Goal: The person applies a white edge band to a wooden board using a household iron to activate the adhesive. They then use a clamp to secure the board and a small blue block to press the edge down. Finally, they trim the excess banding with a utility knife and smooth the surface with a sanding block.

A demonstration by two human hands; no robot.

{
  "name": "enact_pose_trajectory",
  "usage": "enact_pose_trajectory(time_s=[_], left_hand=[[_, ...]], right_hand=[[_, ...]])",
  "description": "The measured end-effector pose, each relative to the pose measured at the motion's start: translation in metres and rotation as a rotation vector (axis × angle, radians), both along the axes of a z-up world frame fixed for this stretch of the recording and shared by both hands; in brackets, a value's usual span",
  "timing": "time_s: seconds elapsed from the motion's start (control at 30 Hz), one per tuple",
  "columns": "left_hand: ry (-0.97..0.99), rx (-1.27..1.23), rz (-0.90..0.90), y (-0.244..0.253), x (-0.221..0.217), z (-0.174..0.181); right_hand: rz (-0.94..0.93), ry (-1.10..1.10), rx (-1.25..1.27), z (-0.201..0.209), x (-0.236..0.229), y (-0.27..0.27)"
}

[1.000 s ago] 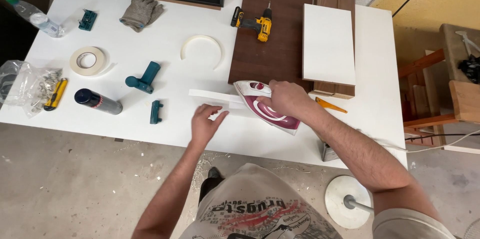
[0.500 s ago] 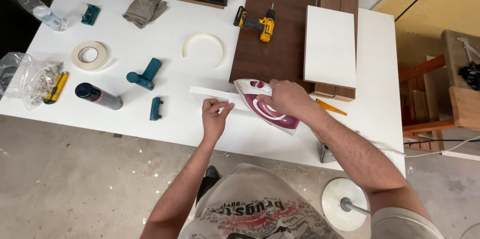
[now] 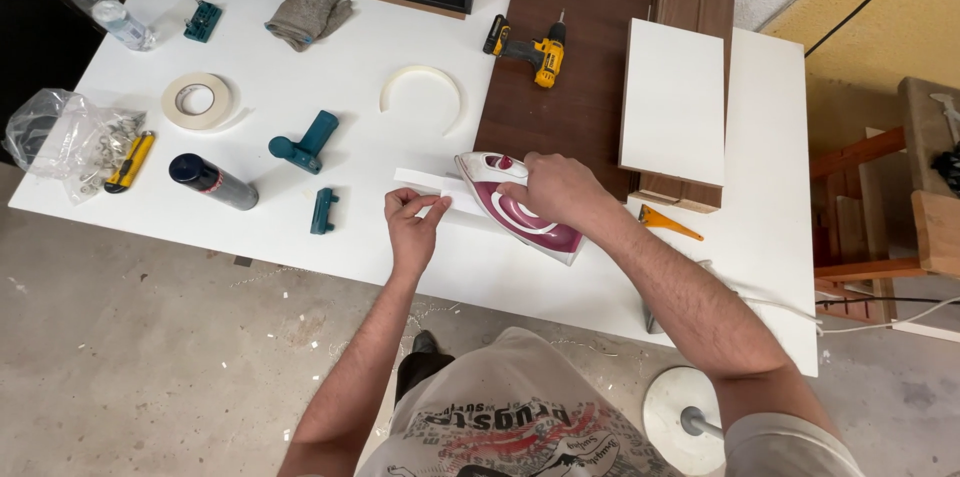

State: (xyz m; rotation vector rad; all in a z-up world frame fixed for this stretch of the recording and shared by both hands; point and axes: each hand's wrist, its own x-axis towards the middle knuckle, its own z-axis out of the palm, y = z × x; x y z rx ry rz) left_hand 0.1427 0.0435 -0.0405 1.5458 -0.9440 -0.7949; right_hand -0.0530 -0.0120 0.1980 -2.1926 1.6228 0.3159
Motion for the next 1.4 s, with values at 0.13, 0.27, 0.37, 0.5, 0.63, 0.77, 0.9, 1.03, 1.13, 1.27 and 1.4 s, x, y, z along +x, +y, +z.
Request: enact_pose_trajectory(time_s=[0.13, 0.27, 0.37, 0.5, 0.63, 0.77, 0.9, 1.03, 1.13, 1.27, 1.4], left_hand=[[-0.025, -0.012, 0.033, -0.002, 0.012, -0.003], [0.014, 0.002, 0.052, -0.002, 0.019, 0.01], [0.05, -0.003, 0.023, -0.005, 0.025, 0.009], [0.063, 0.026, -0.007, -0.003, 0.034, 0.014], [0.102, 0.044, -0.021, -0.002, 0.045, 0.017], [0.118, 0.099, -0.015, -0.002, 0.053, 0.019], [0.103, 0.159, -0.013, -0.004, 0.063, 0.005], [0.16, 0.153, -0.059, 0.001, 0.066, 0.027], [0.198, 0.159, -0.059, -0.001, 0.067, 0.03], [0.293, 0.133, -0.069, -0.009, 0.07, 0.007], [0.417, 0.067, -0.121, -0.013, 0.078, -0.007]], right_hand=[[0.016, -0.007, 0.0, 0.003, 0.015, 0.001], [0.031, -0.017, -0.006, 0.002, 0.024, -0.004], [0.03, -0.019, -0.006, 0.002, 0.027, -0.005], [0.039, -0.016, 0.001, -0.001, 0.034, -0.007], [0.024, -0.04, -0.005, 0.0, 0.046, -0.007], [0.071, -0.047, -0.012, 0.0, 0.058, -0.01], [0.101, -0.067, -0.025, -0.007, 0.072, -0.014], [0.12, -0.048, -0.021, -0.009, 0.081, -0.019], [0.11, -0.046, -0.015, -0.009, 0.083, -0.02], [0.111, -0.038, -0.009, -0.003, 0.086, -0.019], [0.123, -0.045, 0.003, -0.001, 0.091, -0.023]])
